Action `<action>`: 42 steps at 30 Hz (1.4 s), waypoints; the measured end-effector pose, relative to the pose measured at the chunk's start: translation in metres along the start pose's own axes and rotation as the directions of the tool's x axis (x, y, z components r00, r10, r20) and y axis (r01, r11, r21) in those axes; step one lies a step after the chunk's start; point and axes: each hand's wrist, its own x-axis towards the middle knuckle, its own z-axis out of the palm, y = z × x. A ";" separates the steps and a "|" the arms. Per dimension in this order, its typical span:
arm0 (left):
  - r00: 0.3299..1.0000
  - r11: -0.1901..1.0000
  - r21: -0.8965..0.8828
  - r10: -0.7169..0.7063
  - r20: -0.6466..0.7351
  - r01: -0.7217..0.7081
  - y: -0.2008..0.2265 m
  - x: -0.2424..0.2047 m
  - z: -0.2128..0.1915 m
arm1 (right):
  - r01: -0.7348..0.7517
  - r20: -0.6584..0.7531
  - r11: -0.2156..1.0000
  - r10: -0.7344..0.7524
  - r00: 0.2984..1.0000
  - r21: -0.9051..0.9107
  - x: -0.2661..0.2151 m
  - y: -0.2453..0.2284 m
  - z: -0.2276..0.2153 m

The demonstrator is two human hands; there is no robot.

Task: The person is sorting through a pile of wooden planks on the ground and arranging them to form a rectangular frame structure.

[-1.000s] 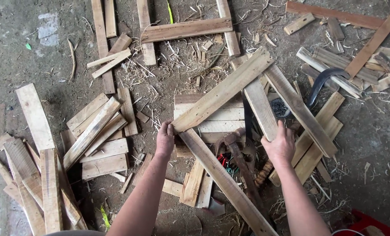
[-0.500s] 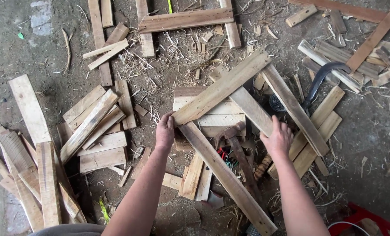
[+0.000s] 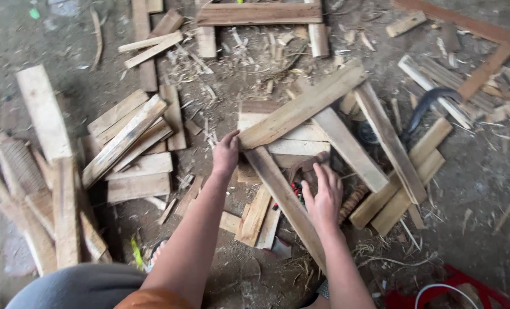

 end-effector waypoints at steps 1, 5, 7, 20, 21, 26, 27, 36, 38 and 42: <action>1.000 1.000 -0.001 -0.013 -0.020 0.013 -0.002 0.002 0.001 | 0.015 0.013 1.000 -0.015 1.000 0.014 -0.007 -0.008 0.002; 0.992 0.996 -0.052 -0.061 0.113 0.067 0.003 0.008 -0.004 | -0.032 0.209 0.999 0.036 0.977 -0.022 -0.029 -0.026 0.012; 0.987 0.991 -0.121 -0.046 0.155 0.065 0.011 0.004 -0.009 | -0.134 0.355 0.991 0.130 0.926 -0.013 -0.038 -0.027 0.014; 0.980 0.984 -0.124 -0.104 0.171 0.126 0.017 0.003 -0.009 | -0.341 0.462 0.939 0.323 0.826 -0.047 -0.061 -0.029 0.021; 0.980 0.992 -0.047 -0.109 0.167 0.118 0.012 0.008 -0.003 | -0.256 0.281 0.966 0.240 0.929 0.020 -0.065 -0.018 0.026; 0.994 0.989 0.146 -0.002 0.111 -0.015 0.004 0.011 -0.002 | -0.281 -0.095 0.955 0.290 0.952 0.094 -0.014 0.025 -0.023; 0.997 0.983 0.180 0.016 0.082 -0.030 0.006 0.010 -0.001 | -0.327 -0.149 0.935 0.345 0.927 0.135 -0.004 0.035 -0.041; 0.993 0.986 0.148 0.055 0.102 -0.070 0.030 -0.012 -0.011 | -0.760 -0.111 0.638 0.752 0.650 -0.127 -0.055 0.342 -0.010; 0.992 0.988 0.134 0.062 0.106 -0.076 0.044 -0.021 -0.012 | -0.741 -0.100 0.656 0.736 0.670 -0.146 -0.044 0.325 -0.021; 0.996 0.992 0.114 0.047 0.077 -0.056 0.037 -0.015 -0.012 | -0.678 0.077 0.709 0.700 0.710 -0.193 -0.002 0.280 -0.040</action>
